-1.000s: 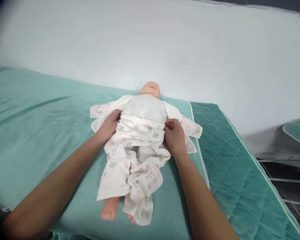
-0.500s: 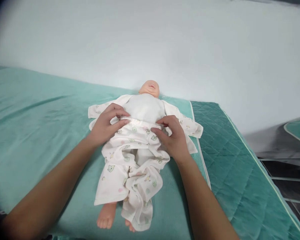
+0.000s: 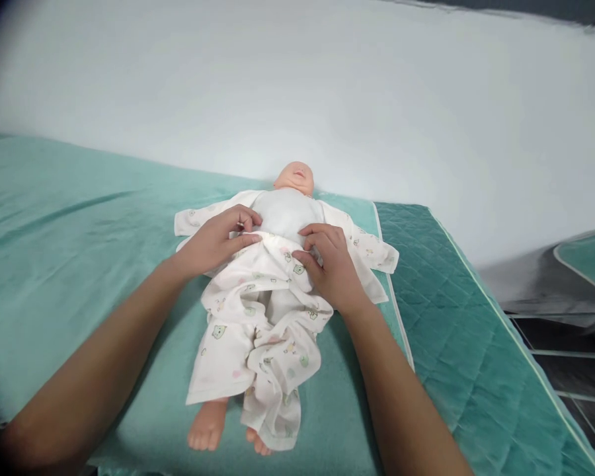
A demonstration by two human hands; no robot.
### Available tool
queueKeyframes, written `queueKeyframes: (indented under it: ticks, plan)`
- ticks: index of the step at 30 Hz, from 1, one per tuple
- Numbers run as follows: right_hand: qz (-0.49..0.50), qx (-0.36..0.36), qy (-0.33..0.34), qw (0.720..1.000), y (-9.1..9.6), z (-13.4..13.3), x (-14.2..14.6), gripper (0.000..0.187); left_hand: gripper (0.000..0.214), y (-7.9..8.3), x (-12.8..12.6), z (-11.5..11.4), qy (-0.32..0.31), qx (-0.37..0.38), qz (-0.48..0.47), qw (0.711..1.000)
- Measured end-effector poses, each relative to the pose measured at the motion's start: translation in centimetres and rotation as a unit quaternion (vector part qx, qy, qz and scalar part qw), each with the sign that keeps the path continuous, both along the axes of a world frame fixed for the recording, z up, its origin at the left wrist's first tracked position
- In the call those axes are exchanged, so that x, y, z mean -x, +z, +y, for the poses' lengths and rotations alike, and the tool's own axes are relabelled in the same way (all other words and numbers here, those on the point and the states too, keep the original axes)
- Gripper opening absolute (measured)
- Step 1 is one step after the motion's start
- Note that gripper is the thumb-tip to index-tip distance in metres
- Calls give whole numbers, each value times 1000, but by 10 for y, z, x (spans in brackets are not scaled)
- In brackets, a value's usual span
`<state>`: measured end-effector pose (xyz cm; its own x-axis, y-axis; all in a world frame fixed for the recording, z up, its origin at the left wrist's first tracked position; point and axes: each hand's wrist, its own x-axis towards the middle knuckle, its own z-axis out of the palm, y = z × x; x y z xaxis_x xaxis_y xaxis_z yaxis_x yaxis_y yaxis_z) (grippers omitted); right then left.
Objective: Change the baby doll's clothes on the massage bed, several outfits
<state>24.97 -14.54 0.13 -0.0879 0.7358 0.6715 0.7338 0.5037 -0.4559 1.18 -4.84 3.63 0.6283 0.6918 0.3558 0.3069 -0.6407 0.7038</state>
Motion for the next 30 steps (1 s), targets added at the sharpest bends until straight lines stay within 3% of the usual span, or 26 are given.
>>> queueKeyframes:
  ticks: [4,7,10,14,17,24,30]
  plan:
    - [67,47,-59,995,4,13,7,10,18,-1,-14,19,79,4,12,997]
    - [84,105,-137,981,15,33,8,15,18,-4,-26,38,90,10,-8,996]
    - [97,160,-166,968,27,54,5,21,19,-10,-31,52,95,72,-52,992]
    - [177,201,-130,955,27,66,2,25,23,-20,-28,53,95,177,-128,971]
    - [257,218,-91,937,18,63,-1,29,23,-20,-25,43,89,199,-158,963]
    - [394,254,41,882,11,56,-14,26,19,-8,-20,28,87,126,-94,984]
    - [390,268,60,879,14,53,-15,31,16,-10,-22,34,114,60,-50,990]
